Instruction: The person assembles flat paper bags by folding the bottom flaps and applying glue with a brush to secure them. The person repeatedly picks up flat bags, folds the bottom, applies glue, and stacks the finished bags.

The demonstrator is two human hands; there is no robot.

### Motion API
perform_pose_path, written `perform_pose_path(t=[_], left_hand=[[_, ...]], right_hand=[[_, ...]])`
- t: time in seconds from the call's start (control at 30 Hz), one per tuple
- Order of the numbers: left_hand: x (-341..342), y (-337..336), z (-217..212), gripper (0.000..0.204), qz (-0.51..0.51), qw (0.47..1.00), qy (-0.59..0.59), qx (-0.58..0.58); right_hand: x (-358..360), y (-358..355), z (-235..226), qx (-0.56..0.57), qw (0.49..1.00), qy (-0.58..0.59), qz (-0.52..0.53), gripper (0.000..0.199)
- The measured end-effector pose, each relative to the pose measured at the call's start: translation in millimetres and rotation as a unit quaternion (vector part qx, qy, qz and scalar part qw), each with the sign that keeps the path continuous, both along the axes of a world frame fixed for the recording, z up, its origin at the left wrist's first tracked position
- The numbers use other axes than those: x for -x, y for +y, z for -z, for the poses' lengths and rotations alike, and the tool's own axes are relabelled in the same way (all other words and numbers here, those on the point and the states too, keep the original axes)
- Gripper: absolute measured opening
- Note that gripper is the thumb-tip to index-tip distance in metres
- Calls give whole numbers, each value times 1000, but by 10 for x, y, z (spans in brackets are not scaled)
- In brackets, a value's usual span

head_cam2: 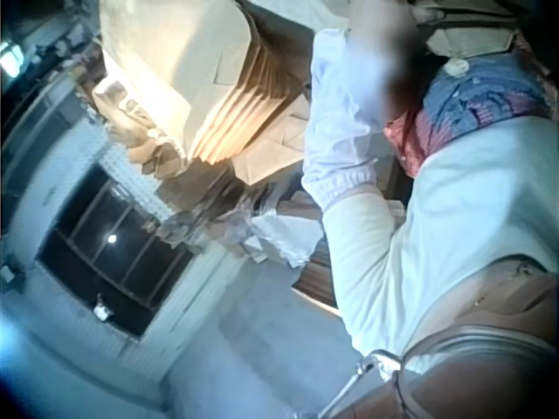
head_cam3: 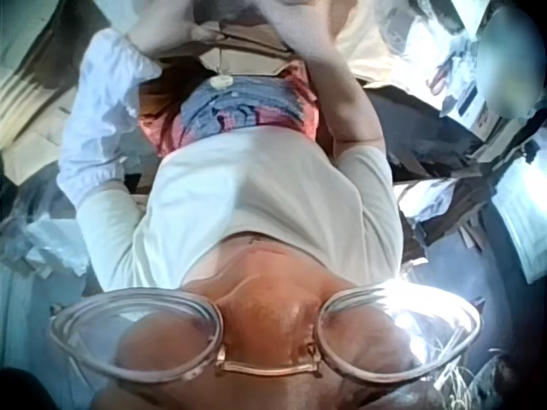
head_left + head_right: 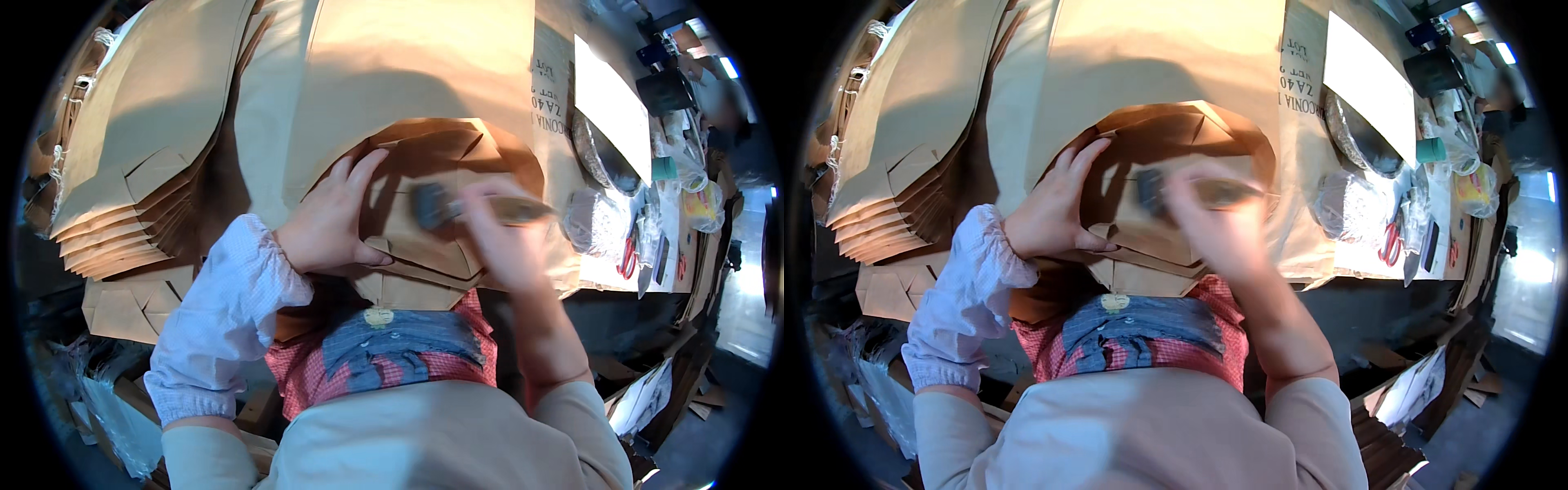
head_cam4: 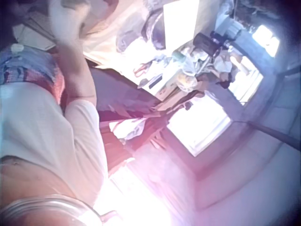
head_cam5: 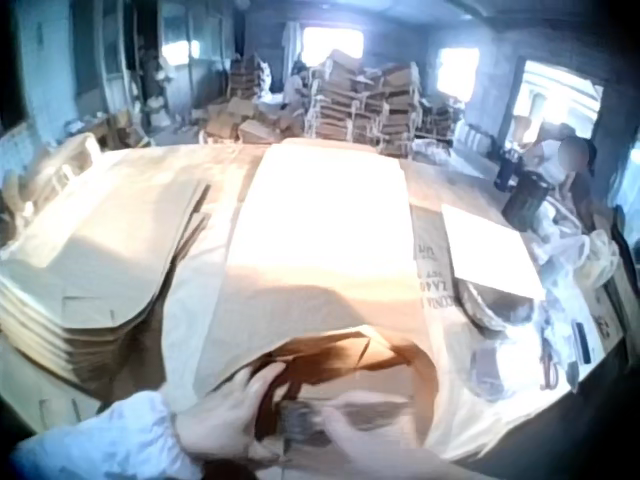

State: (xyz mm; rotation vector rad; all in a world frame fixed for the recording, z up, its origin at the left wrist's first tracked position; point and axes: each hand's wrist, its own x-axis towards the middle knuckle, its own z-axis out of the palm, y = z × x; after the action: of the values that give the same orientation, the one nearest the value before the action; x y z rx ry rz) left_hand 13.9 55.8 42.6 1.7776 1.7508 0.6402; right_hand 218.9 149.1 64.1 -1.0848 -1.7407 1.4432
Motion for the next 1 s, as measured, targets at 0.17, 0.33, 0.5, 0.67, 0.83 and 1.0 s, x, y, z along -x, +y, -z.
perform_pose_path(t=[0.17,0.33,0.5,0.67,0.83,1.0], left_hand=[[-45,21,-42,115,-12,998,-7,58],[-4,16,-11,91,-2,998,47,32],[98,-15,-50,54,86,976,186,72],[110,-2,-72,52,103,970,197,98],[175,-98,71,46,105,973,202,-30],[150,110,-29,16,-6,997,18,79]], right_hand=[[-456,321,-13,-196,960,-199,-24,7],[-682,280,-136,-87,977,-181,-70,6],[-687,412,-440,-167,963,-73,-200,15],[-2,415,-124,-297,889,-60,-344,22],[-10,521,-95,-314,876,-102,-350,18],[-475,473,-275,-93,992,-56,-64,10]])
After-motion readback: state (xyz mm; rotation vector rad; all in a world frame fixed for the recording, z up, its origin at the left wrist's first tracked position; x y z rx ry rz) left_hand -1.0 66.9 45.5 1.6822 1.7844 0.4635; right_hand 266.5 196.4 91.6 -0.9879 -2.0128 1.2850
